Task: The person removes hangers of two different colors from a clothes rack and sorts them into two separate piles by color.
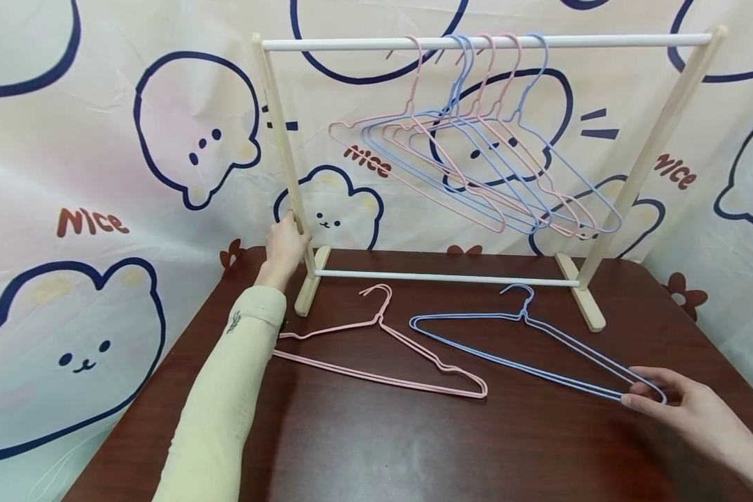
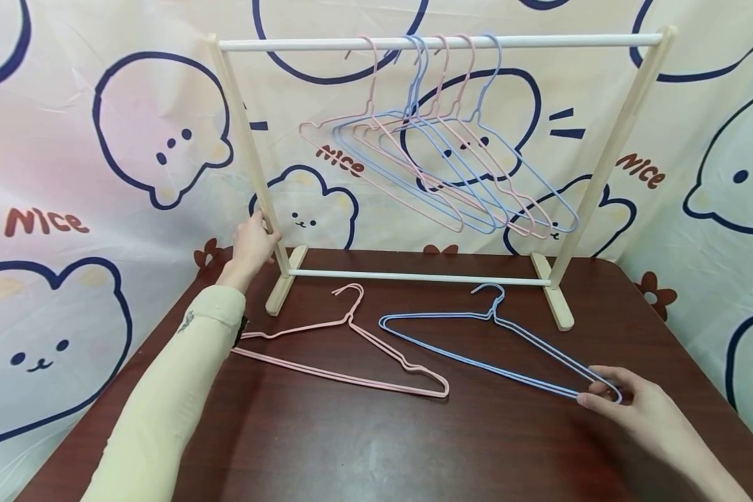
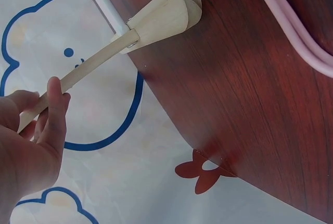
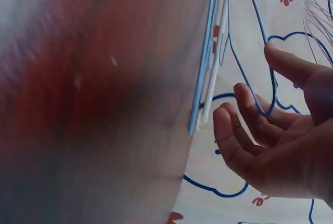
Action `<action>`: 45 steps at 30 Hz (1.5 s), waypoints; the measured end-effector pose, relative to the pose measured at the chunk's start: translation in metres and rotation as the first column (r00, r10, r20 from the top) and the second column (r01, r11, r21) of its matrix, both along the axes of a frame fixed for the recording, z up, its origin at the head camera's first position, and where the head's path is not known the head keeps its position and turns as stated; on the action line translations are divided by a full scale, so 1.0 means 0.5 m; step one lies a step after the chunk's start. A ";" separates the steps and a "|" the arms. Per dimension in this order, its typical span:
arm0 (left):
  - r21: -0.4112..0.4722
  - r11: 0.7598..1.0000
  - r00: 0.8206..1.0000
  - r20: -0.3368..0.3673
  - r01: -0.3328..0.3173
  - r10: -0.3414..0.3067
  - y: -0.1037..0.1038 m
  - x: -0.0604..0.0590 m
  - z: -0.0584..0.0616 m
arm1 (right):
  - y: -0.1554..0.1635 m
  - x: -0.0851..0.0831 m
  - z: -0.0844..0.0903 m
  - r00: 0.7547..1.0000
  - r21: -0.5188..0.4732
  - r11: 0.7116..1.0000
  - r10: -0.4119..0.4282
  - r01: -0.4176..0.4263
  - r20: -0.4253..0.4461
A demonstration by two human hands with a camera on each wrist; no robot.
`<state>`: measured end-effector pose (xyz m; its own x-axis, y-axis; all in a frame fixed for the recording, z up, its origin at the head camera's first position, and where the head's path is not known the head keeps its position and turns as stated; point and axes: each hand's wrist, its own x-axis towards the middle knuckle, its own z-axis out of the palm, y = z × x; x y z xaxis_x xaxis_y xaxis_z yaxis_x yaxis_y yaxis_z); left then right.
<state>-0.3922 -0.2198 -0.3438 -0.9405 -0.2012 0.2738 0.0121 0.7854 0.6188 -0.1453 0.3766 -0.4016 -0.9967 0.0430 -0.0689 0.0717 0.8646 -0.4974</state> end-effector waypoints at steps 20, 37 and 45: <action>0.011 1.000 1.000 0.004 0.003 -0.003 0.000 0.001 0.001 | 0.023 -0.041 -0.018 0.986 0.201 0.974 0.130 -0.107 -0.103; 0.014 1.000 1.000 0.009 -0.001 0.001 0.003 0.005 0.003 | -0.021 -0.054 0.030 0.958 0.167 0.984 0.099 -0.055 -0.271; 0.021 1.000 1.000 0.011 -0.002 0.002 0.002 0.003 0.001 | -0.031 -0.066 0.093 0.878 0.102 0.995 0.059 -0.012 -0.475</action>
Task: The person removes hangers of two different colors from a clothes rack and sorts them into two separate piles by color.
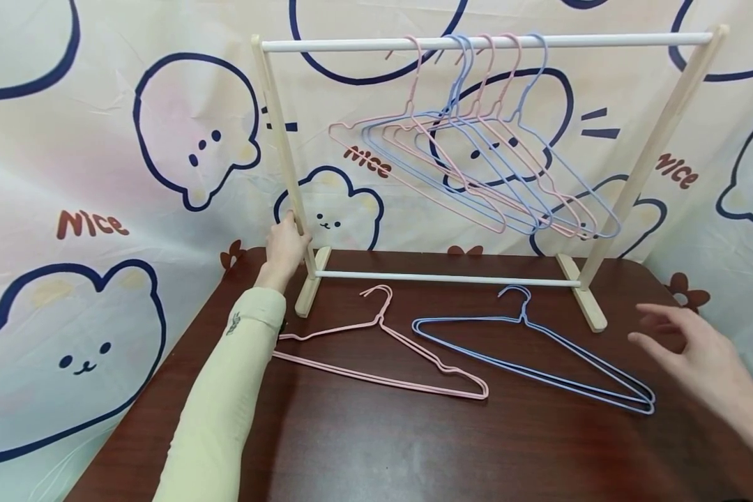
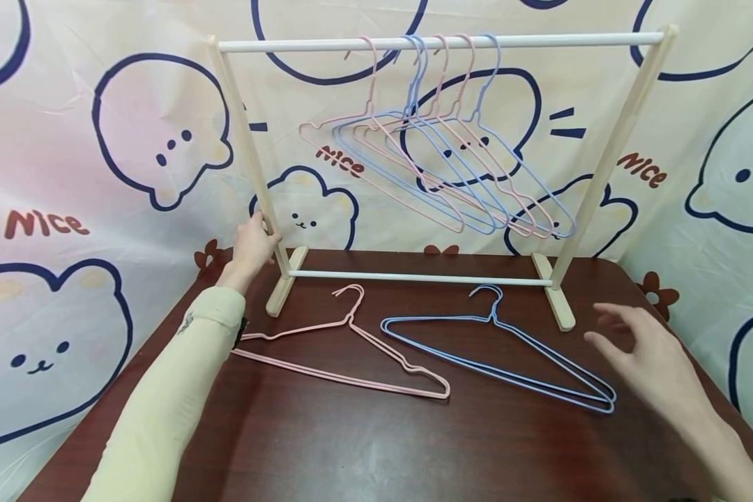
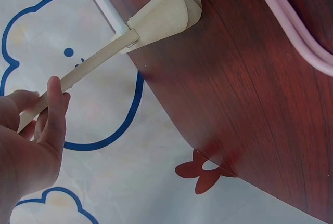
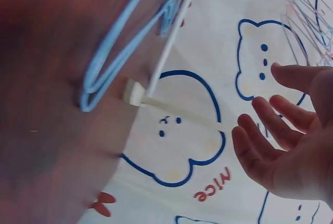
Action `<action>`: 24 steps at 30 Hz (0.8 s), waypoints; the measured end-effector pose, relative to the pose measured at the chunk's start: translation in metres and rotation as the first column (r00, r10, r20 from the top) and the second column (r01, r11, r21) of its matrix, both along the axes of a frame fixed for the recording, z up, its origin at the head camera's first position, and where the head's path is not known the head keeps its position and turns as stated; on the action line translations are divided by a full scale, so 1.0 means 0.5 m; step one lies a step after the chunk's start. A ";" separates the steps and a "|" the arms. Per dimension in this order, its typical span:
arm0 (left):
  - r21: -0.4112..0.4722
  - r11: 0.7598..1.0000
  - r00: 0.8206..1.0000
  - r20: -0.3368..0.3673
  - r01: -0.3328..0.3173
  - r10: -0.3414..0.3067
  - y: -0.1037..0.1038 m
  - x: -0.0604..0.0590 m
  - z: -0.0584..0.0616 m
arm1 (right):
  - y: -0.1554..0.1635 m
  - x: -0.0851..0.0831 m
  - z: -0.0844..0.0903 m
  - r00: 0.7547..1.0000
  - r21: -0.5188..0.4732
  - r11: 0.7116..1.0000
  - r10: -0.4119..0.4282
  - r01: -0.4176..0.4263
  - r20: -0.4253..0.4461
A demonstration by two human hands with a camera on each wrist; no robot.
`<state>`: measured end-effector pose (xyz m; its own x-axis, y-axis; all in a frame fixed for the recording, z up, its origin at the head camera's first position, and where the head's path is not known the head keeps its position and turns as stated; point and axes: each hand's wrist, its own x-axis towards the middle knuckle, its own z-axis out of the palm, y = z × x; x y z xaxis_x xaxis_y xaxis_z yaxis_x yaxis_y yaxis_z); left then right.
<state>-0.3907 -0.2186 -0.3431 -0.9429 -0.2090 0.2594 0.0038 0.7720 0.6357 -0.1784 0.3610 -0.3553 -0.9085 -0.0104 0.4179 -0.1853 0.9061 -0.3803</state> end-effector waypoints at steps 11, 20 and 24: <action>-0.008 1.000 1.000 0.000 0.003 -0.003 -0.002 -0.004 -0.001 | -0.049 -0.030 0.066 0.994 -0.036 0.999 -0.028 0.025 -0.110; -0.012 1.000 1.000 -0.006 -0.009 0.009 -0.004 -0.002 -0.001 | -0.087 -0.074 0.100 0.956 -0.049 0.998 -0.039 0.026 -0.291; -0.014 1.000 1.000 -0.005 0.003 -0.003 -0.004 0.000 -0.001 | -0.090 -0.098 0.112 0.942 -0.034 0.999 -0.039 0.030 -0.333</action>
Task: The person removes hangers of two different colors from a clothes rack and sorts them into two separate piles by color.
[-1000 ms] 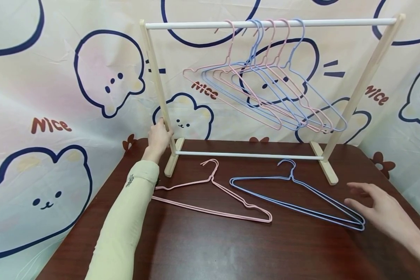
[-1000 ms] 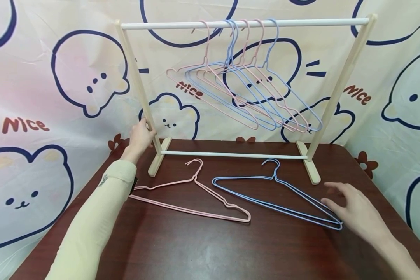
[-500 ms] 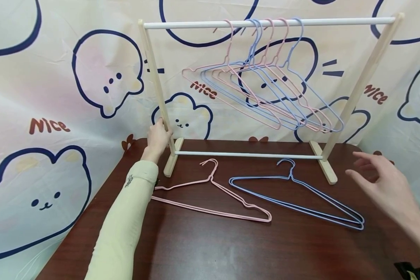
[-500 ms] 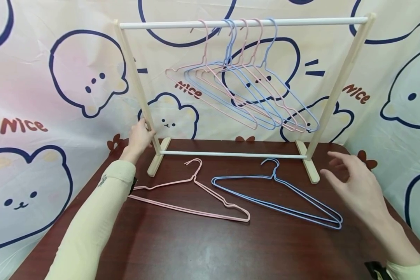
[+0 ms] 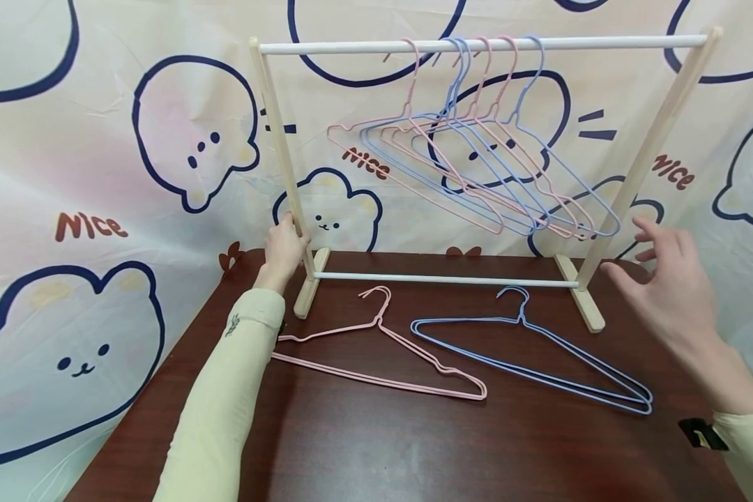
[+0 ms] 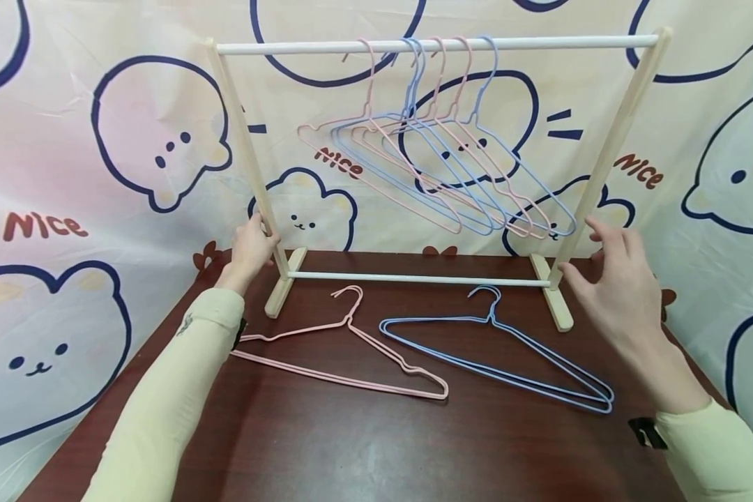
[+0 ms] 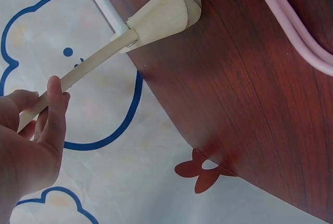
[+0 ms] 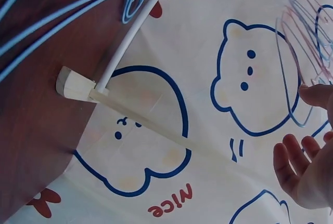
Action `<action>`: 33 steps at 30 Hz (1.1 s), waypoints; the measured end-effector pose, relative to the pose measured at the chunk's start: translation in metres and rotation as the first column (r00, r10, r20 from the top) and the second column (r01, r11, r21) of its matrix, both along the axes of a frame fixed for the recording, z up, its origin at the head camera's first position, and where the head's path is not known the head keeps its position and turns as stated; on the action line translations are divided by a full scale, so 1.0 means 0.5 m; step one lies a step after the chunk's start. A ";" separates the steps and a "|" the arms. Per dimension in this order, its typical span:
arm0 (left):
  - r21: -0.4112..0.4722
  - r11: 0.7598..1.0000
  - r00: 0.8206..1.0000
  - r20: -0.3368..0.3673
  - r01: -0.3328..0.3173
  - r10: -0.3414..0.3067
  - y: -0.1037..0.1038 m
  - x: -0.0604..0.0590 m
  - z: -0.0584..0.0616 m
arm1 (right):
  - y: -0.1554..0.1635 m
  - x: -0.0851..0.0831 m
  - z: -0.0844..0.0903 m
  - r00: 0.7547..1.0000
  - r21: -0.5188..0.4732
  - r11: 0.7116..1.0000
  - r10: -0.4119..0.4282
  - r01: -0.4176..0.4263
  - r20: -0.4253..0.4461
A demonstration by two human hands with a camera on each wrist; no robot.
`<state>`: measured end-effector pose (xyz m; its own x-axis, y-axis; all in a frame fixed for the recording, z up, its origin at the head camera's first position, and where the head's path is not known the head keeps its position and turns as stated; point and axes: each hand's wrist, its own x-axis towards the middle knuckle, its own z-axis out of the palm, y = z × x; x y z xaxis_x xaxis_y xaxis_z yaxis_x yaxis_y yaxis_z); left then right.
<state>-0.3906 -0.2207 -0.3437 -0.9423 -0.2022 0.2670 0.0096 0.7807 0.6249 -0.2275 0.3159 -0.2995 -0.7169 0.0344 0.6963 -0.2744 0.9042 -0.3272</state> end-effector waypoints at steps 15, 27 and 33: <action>0.021 1.000 1.000 -0.002 0.009 -0.008 0.001 -0.001 0.000 | -0.039 -0.073 0.038 1.000 0.104 0.994 -0.019 0.018 0.006; 0.069 0.998 1.000 -0.010 0.015 -0.014 0.001 -0.004 -0.003 | -0.042 -0.110 0.031 0.999 0.181 0.983 -0.041 0.034 0.036; 0.083 0.996 1.000 -0.009 0.016 -0.016 -0.001 -0.005 -0.004 | -0.044 -0.115 0.025 0.999 0.196 0.981 0.001 0.006 -0.035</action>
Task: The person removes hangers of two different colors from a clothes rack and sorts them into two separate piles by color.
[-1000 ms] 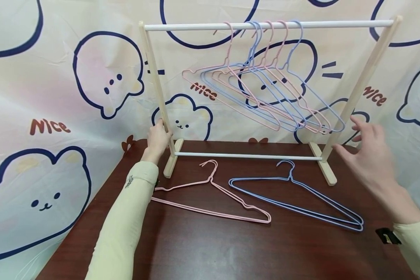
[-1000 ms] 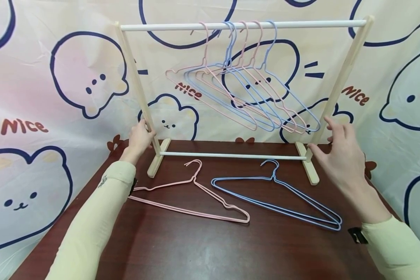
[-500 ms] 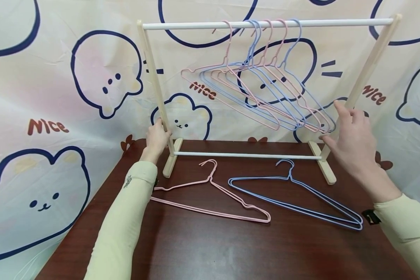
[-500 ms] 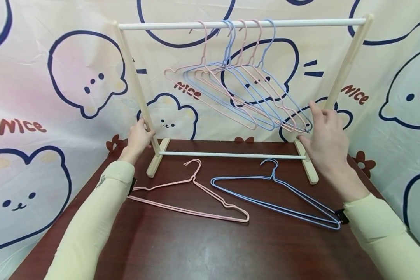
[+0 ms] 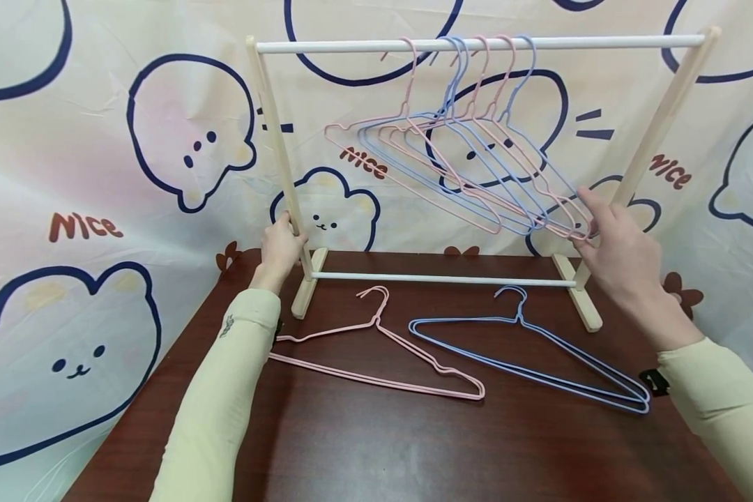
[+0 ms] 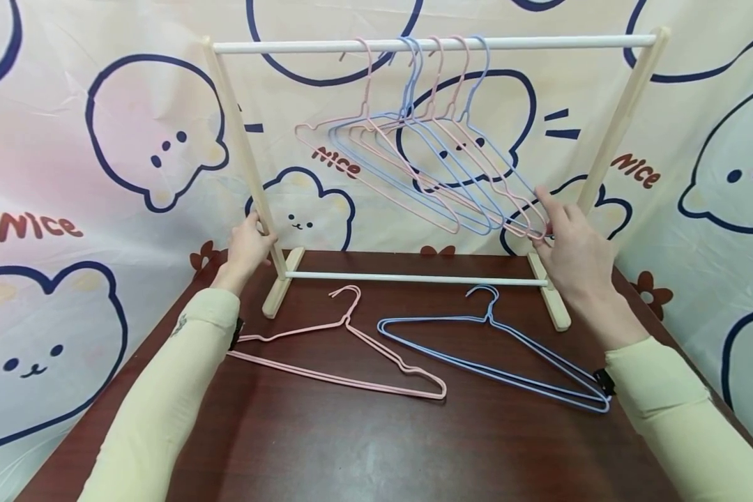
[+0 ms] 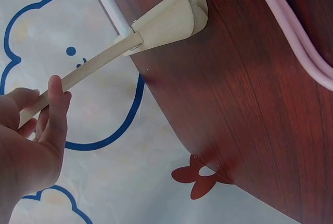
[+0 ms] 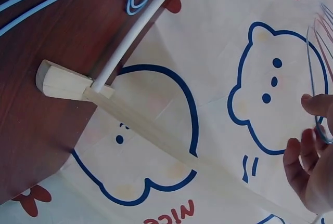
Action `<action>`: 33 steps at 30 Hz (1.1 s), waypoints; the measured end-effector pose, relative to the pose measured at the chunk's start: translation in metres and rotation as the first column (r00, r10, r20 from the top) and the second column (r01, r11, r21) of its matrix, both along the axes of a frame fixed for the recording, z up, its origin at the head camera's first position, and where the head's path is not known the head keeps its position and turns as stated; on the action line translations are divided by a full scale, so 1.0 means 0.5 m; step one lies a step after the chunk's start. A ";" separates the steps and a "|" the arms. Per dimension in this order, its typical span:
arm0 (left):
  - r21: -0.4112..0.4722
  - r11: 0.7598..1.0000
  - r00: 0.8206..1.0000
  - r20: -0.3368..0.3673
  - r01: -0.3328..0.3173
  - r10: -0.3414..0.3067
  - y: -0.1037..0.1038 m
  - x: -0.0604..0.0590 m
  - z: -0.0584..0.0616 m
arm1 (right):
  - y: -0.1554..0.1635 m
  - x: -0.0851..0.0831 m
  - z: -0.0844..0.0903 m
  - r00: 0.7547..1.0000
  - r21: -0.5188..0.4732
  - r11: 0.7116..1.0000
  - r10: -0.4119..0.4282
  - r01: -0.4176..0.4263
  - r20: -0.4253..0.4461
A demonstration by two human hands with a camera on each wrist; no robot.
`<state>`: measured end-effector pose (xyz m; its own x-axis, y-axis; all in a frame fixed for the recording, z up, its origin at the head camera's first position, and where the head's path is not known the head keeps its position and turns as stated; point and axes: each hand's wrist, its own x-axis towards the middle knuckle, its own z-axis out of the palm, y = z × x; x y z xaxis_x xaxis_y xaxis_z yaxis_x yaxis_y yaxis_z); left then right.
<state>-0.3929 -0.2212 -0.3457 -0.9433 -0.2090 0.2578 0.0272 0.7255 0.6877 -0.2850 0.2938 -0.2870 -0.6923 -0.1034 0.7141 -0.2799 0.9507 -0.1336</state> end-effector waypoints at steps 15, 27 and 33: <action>-0.003 1.000 1.000 0.020 -0.010 0.010 0.001 -0.002 -0.001 | 0.004 0.010 -0.013 0.954 0.002 0.997 0.071 -0.074 -0.292; -0.004 1.000 1.000 0.022 -0.009 0.009 -0.001 0.002 0.000 | 0.007 0.045 -0.005 0.938 -0.166 0.978 0.062 -0.125 -0.340; -0.004 1.000 1.000 0.017 -0.005 0.005 0.001 0.004 0.001 | 0.005 0.077 -0.001 0.933 -0.239 0.959 0.061 -0.154 -0.355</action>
